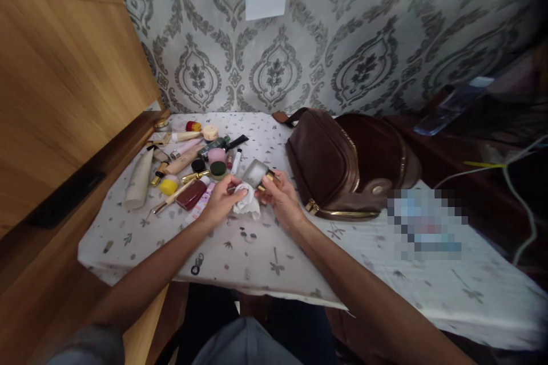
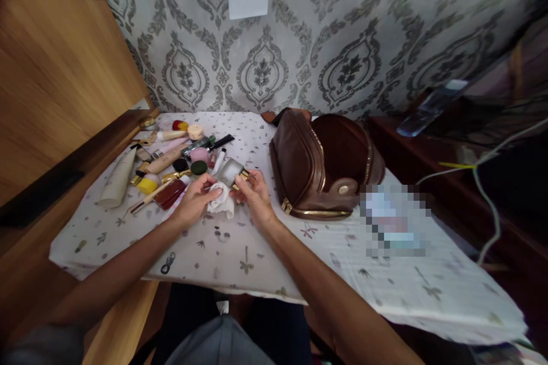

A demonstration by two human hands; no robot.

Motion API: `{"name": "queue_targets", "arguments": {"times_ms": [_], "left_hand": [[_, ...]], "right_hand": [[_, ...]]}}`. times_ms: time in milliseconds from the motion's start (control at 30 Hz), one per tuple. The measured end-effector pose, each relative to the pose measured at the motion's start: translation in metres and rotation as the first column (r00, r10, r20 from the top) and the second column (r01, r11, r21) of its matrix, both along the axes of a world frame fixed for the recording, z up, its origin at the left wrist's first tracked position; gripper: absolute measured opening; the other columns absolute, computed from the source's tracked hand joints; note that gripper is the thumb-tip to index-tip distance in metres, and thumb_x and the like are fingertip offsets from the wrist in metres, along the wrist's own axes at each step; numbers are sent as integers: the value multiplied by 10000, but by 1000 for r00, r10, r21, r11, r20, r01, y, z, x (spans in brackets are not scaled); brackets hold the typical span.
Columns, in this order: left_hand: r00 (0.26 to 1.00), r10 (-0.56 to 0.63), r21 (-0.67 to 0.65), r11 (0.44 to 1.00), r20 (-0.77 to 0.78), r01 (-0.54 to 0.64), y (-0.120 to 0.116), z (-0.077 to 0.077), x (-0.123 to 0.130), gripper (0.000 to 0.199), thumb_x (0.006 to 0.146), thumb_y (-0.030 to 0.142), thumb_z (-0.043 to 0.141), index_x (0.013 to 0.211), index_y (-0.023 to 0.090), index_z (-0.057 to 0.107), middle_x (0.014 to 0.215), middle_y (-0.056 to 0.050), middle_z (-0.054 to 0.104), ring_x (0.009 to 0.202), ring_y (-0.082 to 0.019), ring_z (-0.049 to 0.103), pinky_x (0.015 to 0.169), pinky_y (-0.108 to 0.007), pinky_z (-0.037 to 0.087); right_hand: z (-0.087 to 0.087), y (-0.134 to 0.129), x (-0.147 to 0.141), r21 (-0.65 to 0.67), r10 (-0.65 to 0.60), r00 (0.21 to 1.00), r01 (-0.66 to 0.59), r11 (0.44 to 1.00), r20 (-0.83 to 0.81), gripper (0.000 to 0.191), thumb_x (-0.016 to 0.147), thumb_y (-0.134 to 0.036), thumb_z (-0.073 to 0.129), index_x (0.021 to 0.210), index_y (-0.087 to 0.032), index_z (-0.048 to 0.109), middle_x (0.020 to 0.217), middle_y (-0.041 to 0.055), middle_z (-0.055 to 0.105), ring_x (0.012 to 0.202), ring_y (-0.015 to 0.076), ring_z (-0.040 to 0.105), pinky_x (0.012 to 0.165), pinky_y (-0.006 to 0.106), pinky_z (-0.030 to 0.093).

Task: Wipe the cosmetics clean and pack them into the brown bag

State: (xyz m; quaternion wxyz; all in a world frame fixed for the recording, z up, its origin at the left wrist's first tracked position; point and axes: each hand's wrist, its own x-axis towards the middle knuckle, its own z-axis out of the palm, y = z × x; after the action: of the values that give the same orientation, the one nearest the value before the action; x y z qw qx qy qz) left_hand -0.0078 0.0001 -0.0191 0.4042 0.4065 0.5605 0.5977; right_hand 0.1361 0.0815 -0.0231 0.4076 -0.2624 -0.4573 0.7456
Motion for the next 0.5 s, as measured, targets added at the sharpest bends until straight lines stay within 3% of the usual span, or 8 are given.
{"name": "queue_targets", "arguments": {"times_ms": [167, 300, 500], "left_hand": [[999, -15, 12, 1000, -32, 15, -3, 3, 3, 338, 694, 389, 780, 832, 177, 557, 760, 38, 614, 617, -101, 563, 573, -208, 447], [997, 19, 56, 998, -74, -15, -5, 9, 4, 326, 705, 396, 780, 845, 177, 584, 783, 31, 611, 637, -104, 560, 576, -204, 441], [959, 100, 180, 982, -267, -52, -7, 12, 2, 183, 785, 304, 705, 914, 177, 675, 856, -8, 625, 756, -143, 602, 652, -230, 463]], "right_hand": [[-5, 0, -2, 248, -177, 973, 137, 959, 147, 588, 647, -497, 837, 1012, -260, 442, 981, -35, 561, 558, 83, 577, 452, 223, 399], [-7, 2, 0, 361, -229, 947, 137, 923, 226, 567, 641, -463, 834, 1017, -255, 464, 979, -16, 555, 603, 105, 561, 485, 241, 418], [-15, 4, 1, 495, -243, 920, 65, 866, 306, 482, 679, -402, 801, 1066, -260, 552, 1072, 7, 595, 650, 117, 548, 587, 271, 439]]}}
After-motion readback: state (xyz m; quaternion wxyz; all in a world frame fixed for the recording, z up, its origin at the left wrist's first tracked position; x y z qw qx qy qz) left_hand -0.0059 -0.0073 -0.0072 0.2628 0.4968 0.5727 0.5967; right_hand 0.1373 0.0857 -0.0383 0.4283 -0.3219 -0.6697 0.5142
